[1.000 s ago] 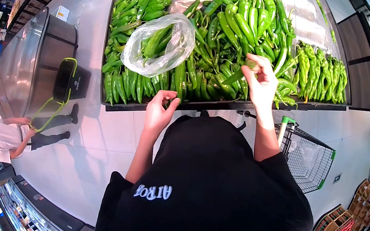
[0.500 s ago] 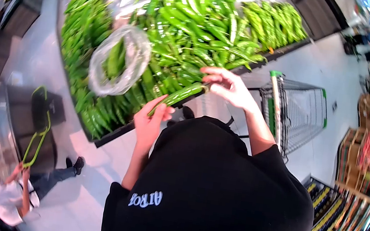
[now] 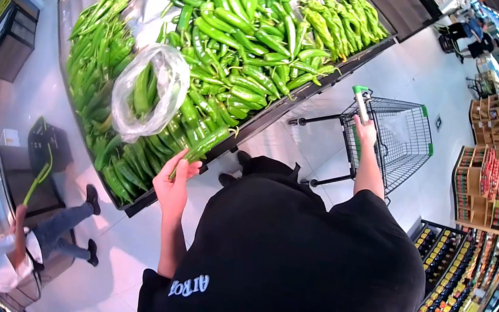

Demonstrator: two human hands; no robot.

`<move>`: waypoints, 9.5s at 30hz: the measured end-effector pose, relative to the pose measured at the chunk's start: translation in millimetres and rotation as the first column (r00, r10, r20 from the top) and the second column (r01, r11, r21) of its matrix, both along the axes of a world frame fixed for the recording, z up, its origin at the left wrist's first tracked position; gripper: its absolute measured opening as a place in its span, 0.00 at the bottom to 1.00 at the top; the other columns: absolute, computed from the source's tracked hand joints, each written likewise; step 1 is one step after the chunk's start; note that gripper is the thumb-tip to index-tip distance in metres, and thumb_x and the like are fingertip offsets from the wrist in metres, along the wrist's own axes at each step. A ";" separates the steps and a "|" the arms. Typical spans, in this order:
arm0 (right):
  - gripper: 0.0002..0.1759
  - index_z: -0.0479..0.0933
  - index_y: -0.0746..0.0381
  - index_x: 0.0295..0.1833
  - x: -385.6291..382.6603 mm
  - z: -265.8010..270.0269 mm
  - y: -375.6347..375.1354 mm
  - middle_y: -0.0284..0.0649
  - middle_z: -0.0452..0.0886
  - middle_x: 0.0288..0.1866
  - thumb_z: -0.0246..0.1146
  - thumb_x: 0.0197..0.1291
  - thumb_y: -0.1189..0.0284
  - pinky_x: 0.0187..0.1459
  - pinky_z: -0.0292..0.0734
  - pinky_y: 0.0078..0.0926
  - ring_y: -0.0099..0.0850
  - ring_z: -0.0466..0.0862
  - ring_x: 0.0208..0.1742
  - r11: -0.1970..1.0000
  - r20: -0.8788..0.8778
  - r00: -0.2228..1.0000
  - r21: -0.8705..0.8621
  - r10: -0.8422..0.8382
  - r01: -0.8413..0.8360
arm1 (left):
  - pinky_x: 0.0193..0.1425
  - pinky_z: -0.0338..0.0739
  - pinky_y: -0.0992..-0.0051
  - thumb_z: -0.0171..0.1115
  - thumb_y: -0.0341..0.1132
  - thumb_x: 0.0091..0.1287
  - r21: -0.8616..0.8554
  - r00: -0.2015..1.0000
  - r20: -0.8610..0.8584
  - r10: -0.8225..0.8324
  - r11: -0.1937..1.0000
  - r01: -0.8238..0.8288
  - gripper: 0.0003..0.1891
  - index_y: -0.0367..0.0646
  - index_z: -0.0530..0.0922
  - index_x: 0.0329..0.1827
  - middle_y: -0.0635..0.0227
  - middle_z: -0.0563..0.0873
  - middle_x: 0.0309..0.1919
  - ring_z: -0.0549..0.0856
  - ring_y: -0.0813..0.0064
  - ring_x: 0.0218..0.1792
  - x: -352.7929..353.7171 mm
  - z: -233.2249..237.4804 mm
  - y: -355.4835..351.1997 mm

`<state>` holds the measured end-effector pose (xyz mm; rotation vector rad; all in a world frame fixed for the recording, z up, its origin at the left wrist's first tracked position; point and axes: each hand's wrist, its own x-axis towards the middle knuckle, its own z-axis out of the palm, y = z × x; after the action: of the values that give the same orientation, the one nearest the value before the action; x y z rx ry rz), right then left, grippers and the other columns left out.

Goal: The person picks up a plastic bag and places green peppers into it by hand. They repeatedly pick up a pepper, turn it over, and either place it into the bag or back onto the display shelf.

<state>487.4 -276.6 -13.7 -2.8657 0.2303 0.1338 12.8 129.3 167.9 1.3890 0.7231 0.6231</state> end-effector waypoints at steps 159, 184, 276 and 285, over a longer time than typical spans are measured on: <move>0.15 0.78 0.70 0.56 -127.0 192.1 384.1 0.48 0.79 0.61 0.61 0.65 0.89 0.58 0.84 0.31 0.33 0.83 0.59 -0.348 0.298 0.333 0.932 0.894 0.100 | 0.51 0.75 0.79 0.71 0.22 0.63 0.499 0.897 0.001 0.442 0.777 -0.383 0.13 0.37 0.85 0.51 0.67 0.87 0.40 0.83 0.79 0.41 104.5 47.8 36.3; 0.09 0.69 0.60 0.44 -134.1 192.4 383.8 0.40 0.81 0.27 0.56 0.78 0.67 0.23 0.74 0.22 0.30 0.80 0.20 -0.168 0.056 0.239 0.862 0.970 0.479 | 0.33 0.75 0.77 0.37 0.55 0.84 -0.310 0.996 0.057 0.065 0.950 -0.045 0.26 0.40 0.73 0.44 0.68 0.76 0.17 0.86 0.69 0.25 106.7 42.3 32.9; 0.34 0.59 0.67 0.75 -139.4 171.5 392.6 0.49 0.79 0.58 0.64 0.70 0.67 0.49 0.84 0.25 0.33 0.85 0.50 -0.098 0.096 0.039 0.747 0.995 0.657 | 0.49 0.80 0.71 0.80 0.24 0.48 0.725 0.957 -0.058 0.284 0.671 -0.156 0.30 0.36 0.83 0.58 0.59 0.88 0.42 0.86 0.66 0.41 109.8 43.1 28.7; 0.40 0.57 0.64 0.79 -143.6 182.3 384.8 0.42 0.82 0.52 0.67 0.67 0.68 0.46 0.80 0.31 0.31 0.84 0.43 -0.280 0.277 0.081 0.821 0.957 0.498 | 0.48 0.79 0.77 0.66 0.25 0.69 0.287 0.955 0.108 0.275 0.911 -0.295 0.17 0.35 0.80 0.61 0.61 0.90 0.43 0.86 0.75 0.40 112.7 43.5 18.5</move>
<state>343.8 108.2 168.6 -0.4318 -0.8010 1.4747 125.5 147.8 211.3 1.5449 0.8110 1.0404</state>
